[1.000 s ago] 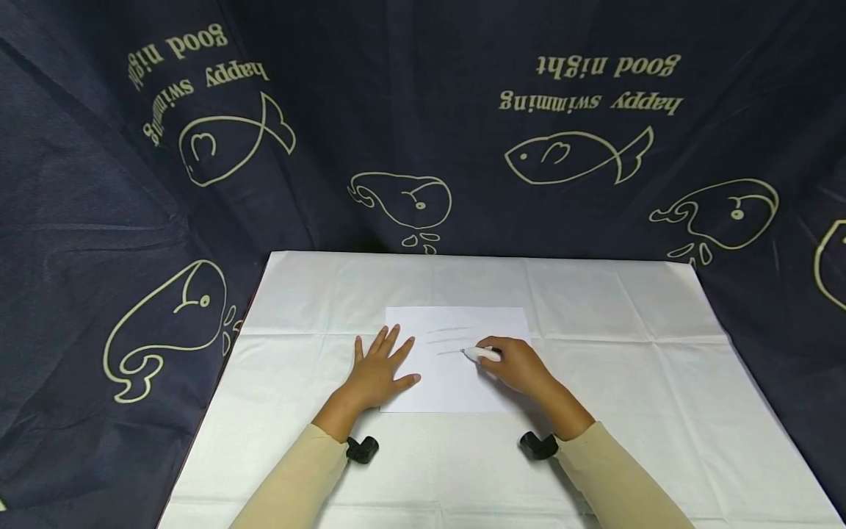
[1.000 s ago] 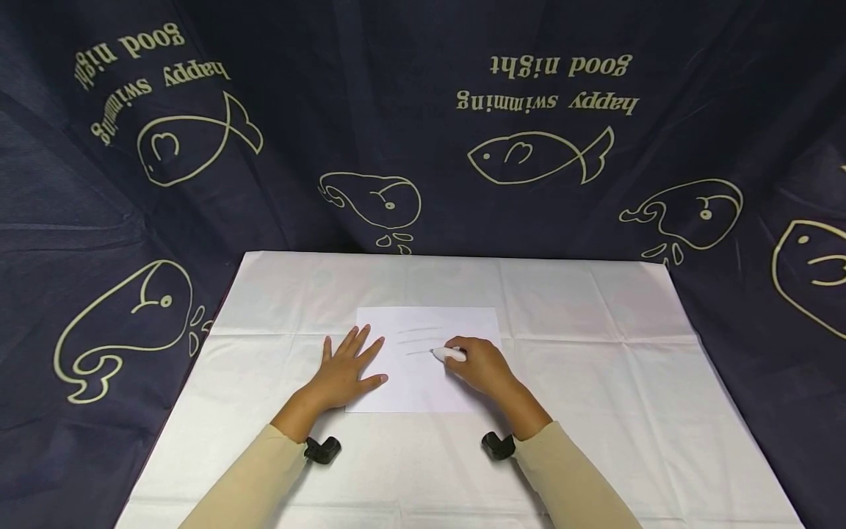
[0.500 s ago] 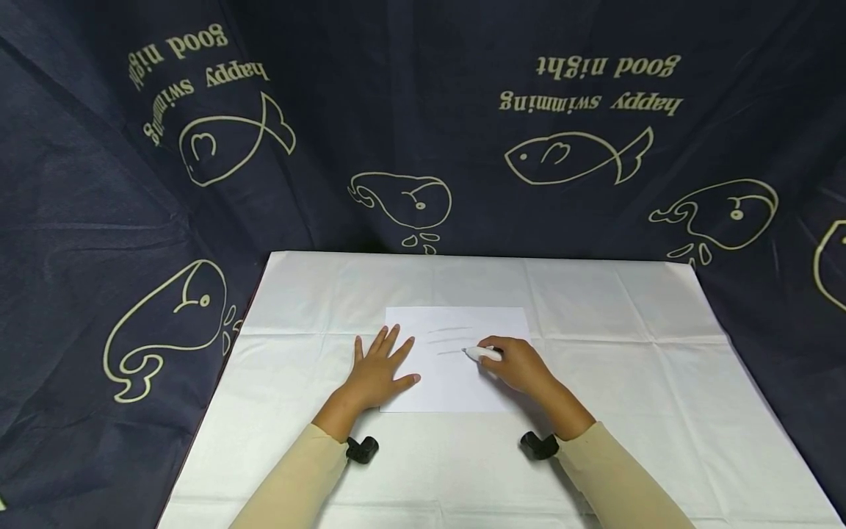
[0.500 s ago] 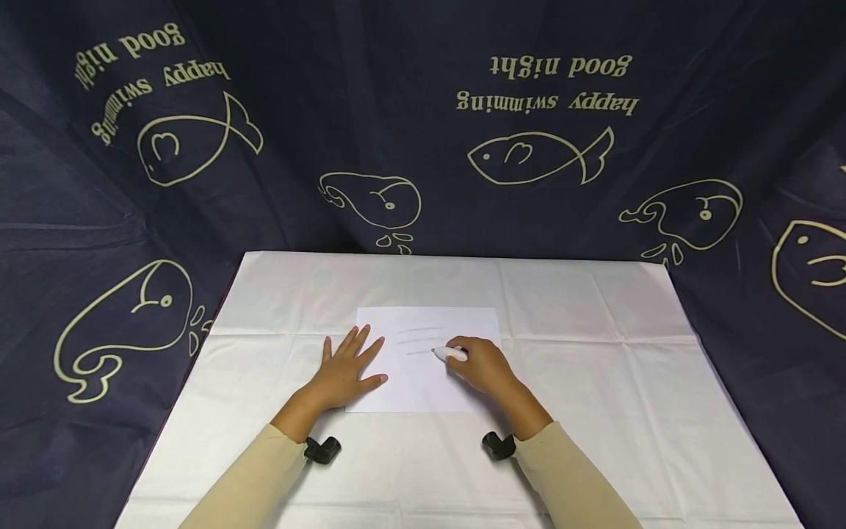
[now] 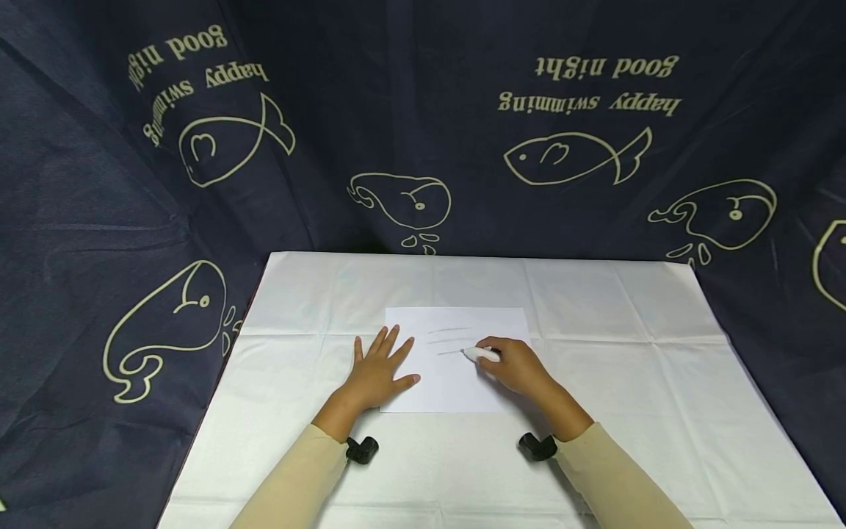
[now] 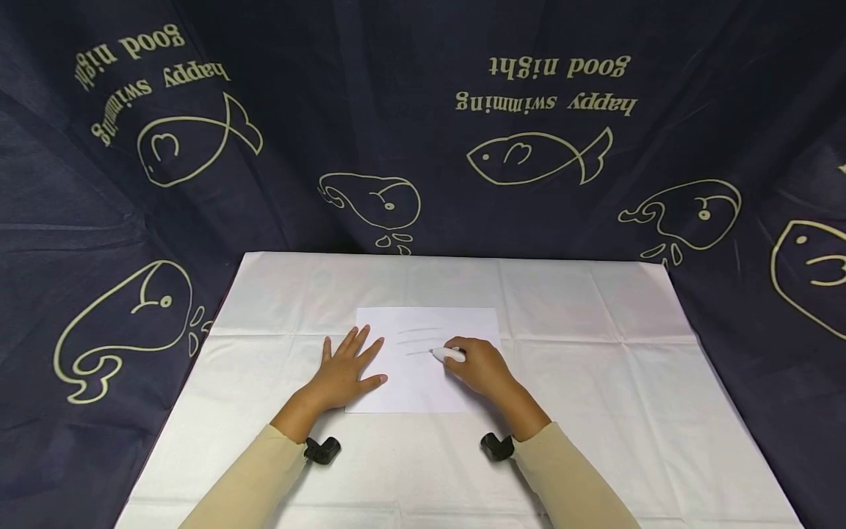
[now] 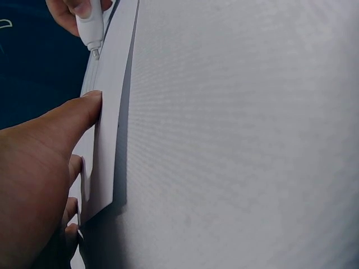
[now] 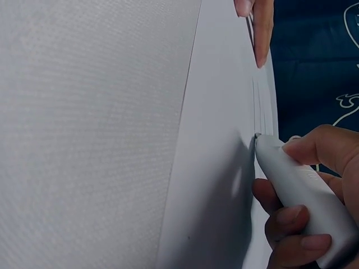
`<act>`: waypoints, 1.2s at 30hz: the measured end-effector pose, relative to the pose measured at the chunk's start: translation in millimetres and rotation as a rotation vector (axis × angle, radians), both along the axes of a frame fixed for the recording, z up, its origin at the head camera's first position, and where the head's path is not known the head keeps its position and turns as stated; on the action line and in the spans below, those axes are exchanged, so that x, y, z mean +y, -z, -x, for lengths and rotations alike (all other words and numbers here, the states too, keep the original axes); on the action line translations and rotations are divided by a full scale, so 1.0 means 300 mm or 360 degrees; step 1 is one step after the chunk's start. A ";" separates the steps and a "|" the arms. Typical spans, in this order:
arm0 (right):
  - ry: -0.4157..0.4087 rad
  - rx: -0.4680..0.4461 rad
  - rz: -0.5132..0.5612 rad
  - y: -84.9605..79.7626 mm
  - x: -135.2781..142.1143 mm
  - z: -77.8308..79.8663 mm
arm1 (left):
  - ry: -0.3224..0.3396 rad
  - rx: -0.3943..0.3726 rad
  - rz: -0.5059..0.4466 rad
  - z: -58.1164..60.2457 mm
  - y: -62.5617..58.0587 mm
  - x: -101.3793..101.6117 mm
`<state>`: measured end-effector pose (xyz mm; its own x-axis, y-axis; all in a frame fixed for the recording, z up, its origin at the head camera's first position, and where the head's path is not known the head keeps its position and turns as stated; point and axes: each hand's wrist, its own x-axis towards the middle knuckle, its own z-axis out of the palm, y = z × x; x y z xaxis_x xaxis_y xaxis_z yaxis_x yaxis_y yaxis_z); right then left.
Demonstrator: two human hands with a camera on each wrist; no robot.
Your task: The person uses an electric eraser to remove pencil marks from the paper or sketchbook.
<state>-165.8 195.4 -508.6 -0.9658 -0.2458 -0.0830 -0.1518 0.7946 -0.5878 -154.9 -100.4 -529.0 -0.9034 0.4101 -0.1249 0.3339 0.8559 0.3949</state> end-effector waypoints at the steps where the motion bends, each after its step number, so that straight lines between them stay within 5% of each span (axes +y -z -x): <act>1: 0.0002 -0.0004 0.0001 0.000 0.000 0.000 | 0.0000 0.0002 -0.0004 0.000 0.001 0.000; 36: 0.0018 -0.0025 0.0033 -0.002 -0.007 -0.005 | 0.0002 0.0008 -0.0002 0.000 0.000 -0.002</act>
<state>-164.1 193.4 -508.2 -0.9671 -0.2367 -0.0932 -0.1334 0.7840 -0.6063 -154.9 -100.9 -529.1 -0.9036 0.4113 -0.1197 0.3370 0.8551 0.3940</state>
